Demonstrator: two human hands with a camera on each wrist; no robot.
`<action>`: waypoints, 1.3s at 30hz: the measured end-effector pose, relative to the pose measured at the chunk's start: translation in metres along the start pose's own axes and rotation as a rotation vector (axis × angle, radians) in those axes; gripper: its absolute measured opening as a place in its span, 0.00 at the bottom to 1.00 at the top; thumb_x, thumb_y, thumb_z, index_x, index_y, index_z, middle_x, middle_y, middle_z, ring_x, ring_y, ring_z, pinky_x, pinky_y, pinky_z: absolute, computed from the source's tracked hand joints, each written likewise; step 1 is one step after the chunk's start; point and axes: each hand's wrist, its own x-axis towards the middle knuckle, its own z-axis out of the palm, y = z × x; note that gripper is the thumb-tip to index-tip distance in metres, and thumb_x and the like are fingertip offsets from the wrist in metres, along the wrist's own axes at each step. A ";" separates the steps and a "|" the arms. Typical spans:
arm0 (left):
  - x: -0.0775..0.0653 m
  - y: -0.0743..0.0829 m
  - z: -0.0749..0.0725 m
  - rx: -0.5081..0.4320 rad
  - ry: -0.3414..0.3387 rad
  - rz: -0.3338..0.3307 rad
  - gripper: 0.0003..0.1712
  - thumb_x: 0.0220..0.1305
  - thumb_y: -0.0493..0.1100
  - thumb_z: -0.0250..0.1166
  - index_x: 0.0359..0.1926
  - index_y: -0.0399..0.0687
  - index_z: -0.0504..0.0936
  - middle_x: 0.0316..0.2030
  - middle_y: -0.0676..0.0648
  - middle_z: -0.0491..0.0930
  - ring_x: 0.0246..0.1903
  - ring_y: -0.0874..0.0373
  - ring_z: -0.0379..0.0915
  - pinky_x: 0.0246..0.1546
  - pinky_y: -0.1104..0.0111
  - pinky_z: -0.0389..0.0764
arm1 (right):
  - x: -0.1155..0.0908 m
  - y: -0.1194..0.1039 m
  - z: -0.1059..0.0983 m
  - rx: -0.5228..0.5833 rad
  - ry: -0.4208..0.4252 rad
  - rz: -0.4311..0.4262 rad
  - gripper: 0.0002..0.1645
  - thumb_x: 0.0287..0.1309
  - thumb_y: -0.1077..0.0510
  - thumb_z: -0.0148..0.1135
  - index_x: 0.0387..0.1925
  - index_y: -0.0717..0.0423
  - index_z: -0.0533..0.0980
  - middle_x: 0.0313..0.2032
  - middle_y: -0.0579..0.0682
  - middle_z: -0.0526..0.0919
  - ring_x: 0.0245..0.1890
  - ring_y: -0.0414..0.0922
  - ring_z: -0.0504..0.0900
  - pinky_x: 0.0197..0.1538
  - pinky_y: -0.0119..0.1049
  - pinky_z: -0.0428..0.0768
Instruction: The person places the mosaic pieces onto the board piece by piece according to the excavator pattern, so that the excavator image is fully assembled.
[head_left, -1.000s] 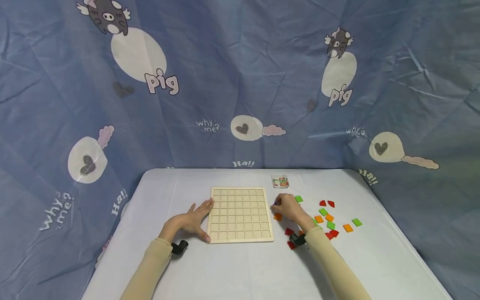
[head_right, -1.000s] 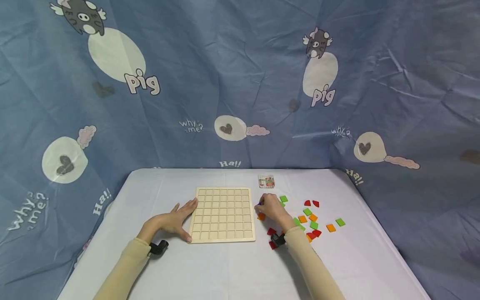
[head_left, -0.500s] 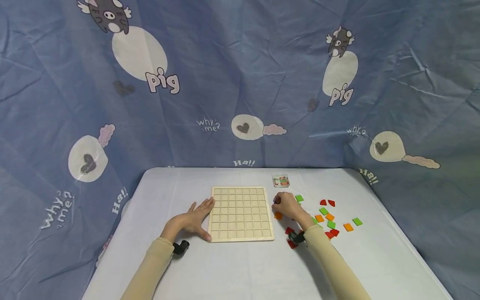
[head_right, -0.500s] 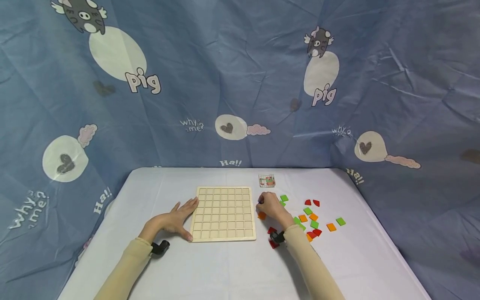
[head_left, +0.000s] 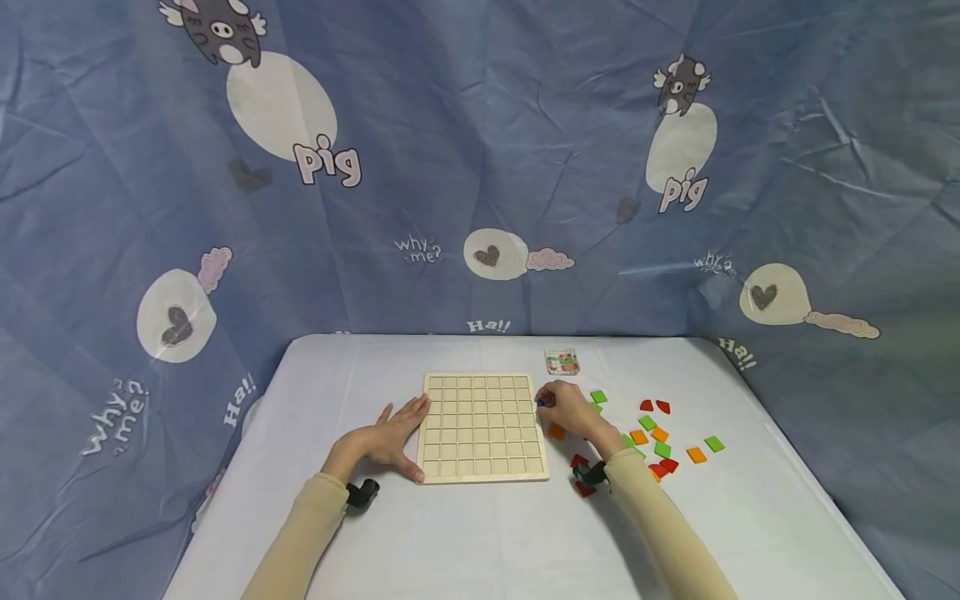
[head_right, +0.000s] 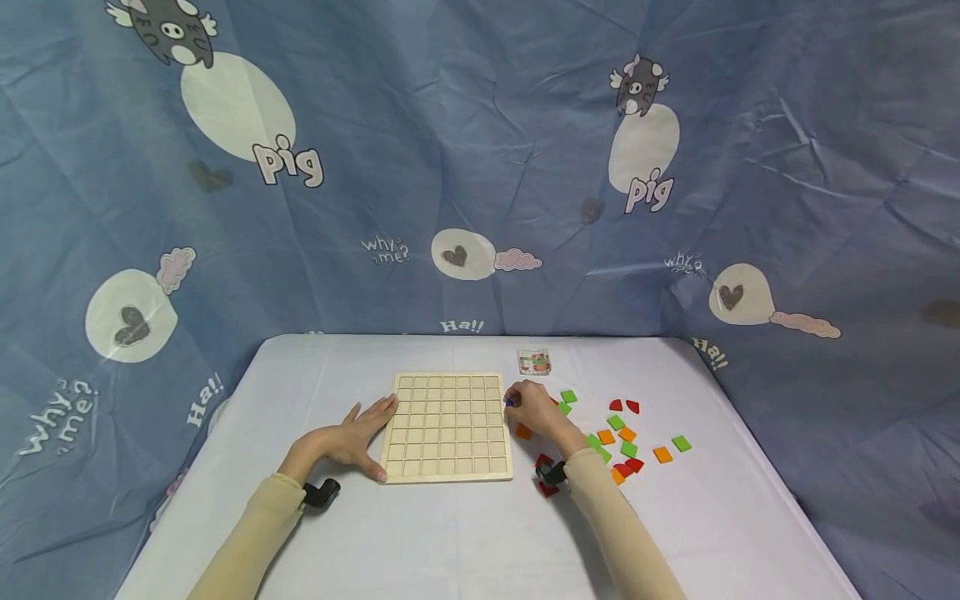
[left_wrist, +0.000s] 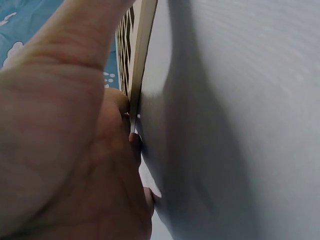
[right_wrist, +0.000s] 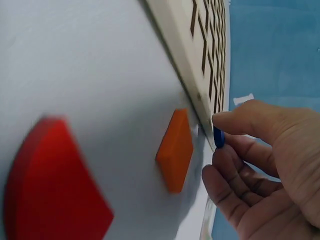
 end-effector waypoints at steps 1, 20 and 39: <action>0.000 0.000 0.000 0.000 -0.001 -0.002 0.81 0.33 0.67 0.78 0.76 0.40 0.37 0.77 0.42 0.31 0.76 0.46 0.26 0.72 0.43 0.26 | 0.001 -0.001 0.001 0.004 -0.001 -0.005 0.09 0.52 0.61 0.69 0.37 0.57 0.81 0.35 0.48 0.83 0.33 0.38 0.80 0.36 0.31 0.81; 0.000 -0.003 0.003 0.023 0.001 0.011 0.80 0.34 0.69 0.77 0.76 0.41 0.38 0.77 0.43 0.32 0.76 0.46 0.26 0.72 0.41 0.28 | 0.008 -0.010 0.006 0.044 -0.062 -0.036 0.09 0.53 0.63 0.70 0.38 0.56 0.83 0.34 0.47 0.83 0.33 0.37 0.78 0.37 0.29 0.79; -0.007 0.002 -0.002 0.007 -0.004 0.014 0.79 0.37 0.66 0.77 0.76 0.38 0.37 0.77 0.40 0.31 0.76 0.43 0.26 0.72 0.41 0.27 | 0.011 -0.011 0.008 0.039 -0.057 0.009 0.08 0.50 0.60 0.73 0.32 0.55 0.80 0.28 0.45 0.82 0.28 0.36 0.78 0.33 0.28 0.79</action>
